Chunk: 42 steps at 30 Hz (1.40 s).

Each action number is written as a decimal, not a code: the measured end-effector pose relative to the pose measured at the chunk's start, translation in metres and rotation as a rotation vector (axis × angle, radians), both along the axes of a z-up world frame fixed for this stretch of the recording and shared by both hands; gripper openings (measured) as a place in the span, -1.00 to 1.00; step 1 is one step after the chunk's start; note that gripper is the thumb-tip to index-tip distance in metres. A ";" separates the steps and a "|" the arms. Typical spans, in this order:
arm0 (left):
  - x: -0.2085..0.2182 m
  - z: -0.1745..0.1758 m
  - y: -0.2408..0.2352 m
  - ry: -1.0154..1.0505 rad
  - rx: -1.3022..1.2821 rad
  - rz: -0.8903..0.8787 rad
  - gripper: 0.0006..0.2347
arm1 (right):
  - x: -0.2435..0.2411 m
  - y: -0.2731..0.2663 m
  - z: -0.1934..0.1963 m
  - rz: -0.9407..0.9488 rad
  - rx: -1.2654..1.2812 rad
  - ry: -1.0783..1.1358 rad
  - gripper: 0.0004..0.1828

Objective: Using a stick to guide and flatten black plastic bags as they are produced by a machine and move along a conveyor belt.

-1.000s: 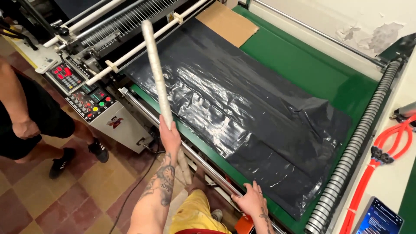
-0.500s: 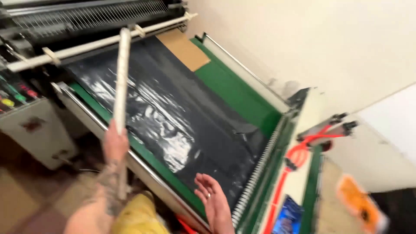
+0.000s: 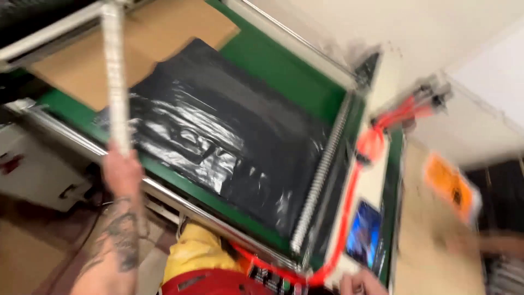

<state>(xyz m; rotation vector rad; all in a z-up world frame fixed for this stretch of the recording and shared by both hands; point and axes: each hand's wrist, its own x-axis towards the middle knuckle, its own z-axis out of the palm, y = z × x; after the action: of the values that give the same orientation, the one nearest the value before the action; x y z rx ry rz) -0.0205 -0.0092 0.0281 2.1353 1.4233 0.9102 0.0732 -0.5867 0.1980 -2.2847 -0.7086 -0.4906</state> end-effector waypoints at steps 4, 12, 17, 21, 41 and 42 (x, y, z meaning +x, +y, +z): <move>-0.008 0.003 -0.001 -0.085 0.158 -0.104 -0.56 | -0.019 0.026 0.042 -0.006 0.139 -0.048 -0.50; -0.015 -0.053 0.024 -0.006 0.423 -0.216 -0.68 | -0.009 0.028 0.041 0.018 0.091 -0.123 -0.51; -0.025 -0.106 0.046 0.011 0.354 -0.186 -0.73 | 0.001 0.034 0.044 -0.009 0.082 -0.113 -0.51; -0.071 -0.199 0.101 1.016 0.533 -0.317 -0.76 | 0.003 0.032 0.037 -0.038 0.060 -0.109 -0.52; -0.037 -0.155 0.106 0.815 0.876 -0.084 -0.84 | -0.001 0.028 0.043 -0.117 0.066 -0.114 -0.54; -0.020 -0.151 0.103 0.768 0.873 -0.068 -0.82 | 0.002 0.029 0.042 -0.126 0.065 -0.126 -0.54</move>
<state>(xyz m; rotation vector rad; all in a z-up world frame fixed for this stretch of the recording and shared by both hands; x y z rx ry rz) -0.0409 0.0940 -0.1227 3.4410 1.3696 0.7952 0.0751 -0.5581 0.2404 -2.2608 -0.6028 -0.7122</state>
